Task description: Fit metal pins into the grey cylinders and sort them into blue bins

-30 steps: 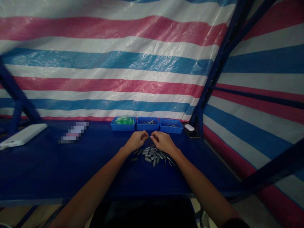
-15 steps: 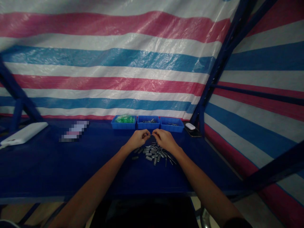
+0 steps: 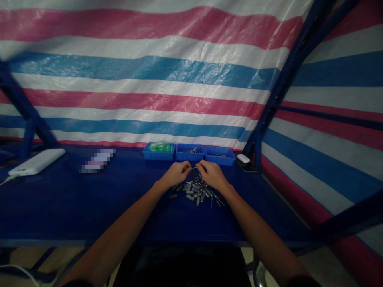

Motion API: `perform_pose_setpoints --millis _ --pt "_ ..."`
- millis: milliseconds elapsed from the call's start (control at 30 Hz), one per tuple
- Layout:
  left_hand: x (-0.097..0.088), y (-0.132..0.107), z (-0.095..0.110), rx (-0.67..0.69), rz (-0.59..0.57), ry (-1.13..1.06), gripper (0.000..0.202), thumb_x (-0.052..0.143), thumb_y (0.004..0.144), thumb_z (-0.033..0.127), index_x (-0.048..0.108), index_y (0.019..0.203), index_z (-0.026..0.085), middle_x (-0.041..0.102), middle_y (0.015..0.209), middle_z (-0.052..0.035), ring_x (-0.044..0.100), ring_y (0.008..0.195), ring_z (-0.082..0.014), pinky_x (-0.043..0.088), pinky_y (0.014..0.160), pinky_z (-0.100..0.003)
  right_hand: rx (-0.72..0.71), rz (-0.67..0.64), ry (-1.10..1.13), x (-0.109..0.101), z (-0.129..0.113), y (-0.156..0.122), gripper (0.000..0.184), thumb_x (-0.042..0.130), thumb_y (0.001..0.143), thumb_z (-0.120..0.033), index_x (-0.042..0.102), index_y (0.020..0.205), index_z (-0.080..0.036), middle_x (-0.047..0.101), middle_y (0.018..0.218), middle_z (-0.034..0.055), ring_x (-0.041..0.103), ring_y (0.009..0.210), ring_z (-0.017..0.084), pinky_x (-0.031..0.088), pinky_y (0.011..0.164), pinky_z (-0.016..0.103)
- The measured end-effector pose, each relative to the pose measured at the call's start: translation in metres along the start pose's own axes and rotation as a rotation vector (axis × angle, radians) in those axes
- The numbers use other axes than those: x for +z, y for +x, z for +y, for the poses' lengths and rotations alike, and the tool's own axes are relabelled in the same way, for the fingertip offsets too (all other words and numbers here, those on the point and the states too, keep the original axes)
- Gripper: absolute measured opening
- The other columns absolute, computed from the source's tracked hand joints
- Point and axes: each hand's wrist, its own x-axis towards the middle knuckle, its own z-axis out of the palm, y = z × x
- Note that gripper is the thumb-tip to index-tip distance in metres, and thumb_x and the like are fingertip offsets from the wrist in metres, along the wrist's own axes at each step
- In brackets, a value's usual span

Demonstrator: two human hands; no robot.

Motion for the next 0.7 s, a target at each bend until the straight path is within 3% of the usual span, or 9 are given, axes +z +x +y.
perform_pose_setpoints --millis 200,333,433,533,600,700 --pt "-0.004 0.000 0.002 0.001 0.002 -0.008 0.029 0.033 0.088 0.030 0.056 0.078 0.016 0.059 0.062 -0.0002 0.054 0.058 -0.0111 0.036 0.056 -0.020 -0.036 -0.062 0.080 -0.002 -0.003 -0.002 0.028 0.041 0.087 -0.031 0.053 0.065 -0.018 0.054 0.058 -0.0016 0.047 0.055 0.010 0.027 0.053 0.021" --pt "-0.011 -0.001 -0.001 -0.004 -0.122 0.022 0.027 0.038 0.085 0.029 0.060 0.079 0.016 0.061 0.064 -0.0004 0.055 0.059 -0.0110 0.037 0.056 -0.020 0.045 0.092 -0.015 -0.012 0.006 0.007 0.034 0.038 0.087 -0.033 0.052 0.060 -0.018 0.053 0.058 0.0003 0.047 0.055 0.012 0.028 0.055 0.023" --pt "-0.015 -0.003 -0.005 0.000 -0.304 0.057 0.016 0.050 0.076 0.022 0.063 0.085 0.016 0.062 0.066 0.0003 0.054 0.057 -0.0106 0.038 0.054 -0.019 0.333 0.322 -0.105 -0.024 0.028 0.016 0.030 0.037 0.086 -0.039 0.058 0.083 -0.018 0.056 0.062 0.0023 0.051 0.060 0.016 0.031 0.057 0.025" --pt "-0.016 -0.005 -0.007 0.048 -0.327 0.103 0.020 0.056 0.069 0.017 0.065 0.087 0.018 0.062 0.078 -0.0019 0.056 0.067 -0.0121 0.040 0.060 -0.019 0.559 0.358 -0.062 -0.028 0.048 0.014 0.047 0.043 0.081 -0.045 0.045 0.117 -0.015 0.057 0.064 0.0027 0.054 0.063 0.021 0.036 0.058 0.028" --pt "-0.016 -0.006 -0.007 0.078 -0.309 0.136 0.020 0.057 0.068 0.017 0.067 0.086 0.020 0.061 0.085 -0.0031 0.057 0.074 -0.0136 0.041 0.065 -0.020 0.553 0.305 0.001 -0.023 0.051 0.009 0.051 0.045 0.080 -0.043 0.040 0.122 -0.014 0.057 0.065 0.0024 0.054 0.063 0.021 0.038 0.060 0.030" --pt "-0.014 -0.006 -0.008 0.071 -0.328 0.164 0.018 0.058 0.067 0.018 0.068 0.082 0.022 0.060 0.084 -0.0028 0.056 0.075 -0.0144 0.040 0.066 -0.021 0.444 0.197 0.072 -0.007 0.042 0.001 0.041 0.044 0.081 -0.036 0.048 0.116 -0.016 0.056 0.061 -0.0002 0.054 0.059 0.018 0.039 0.059 0.028"
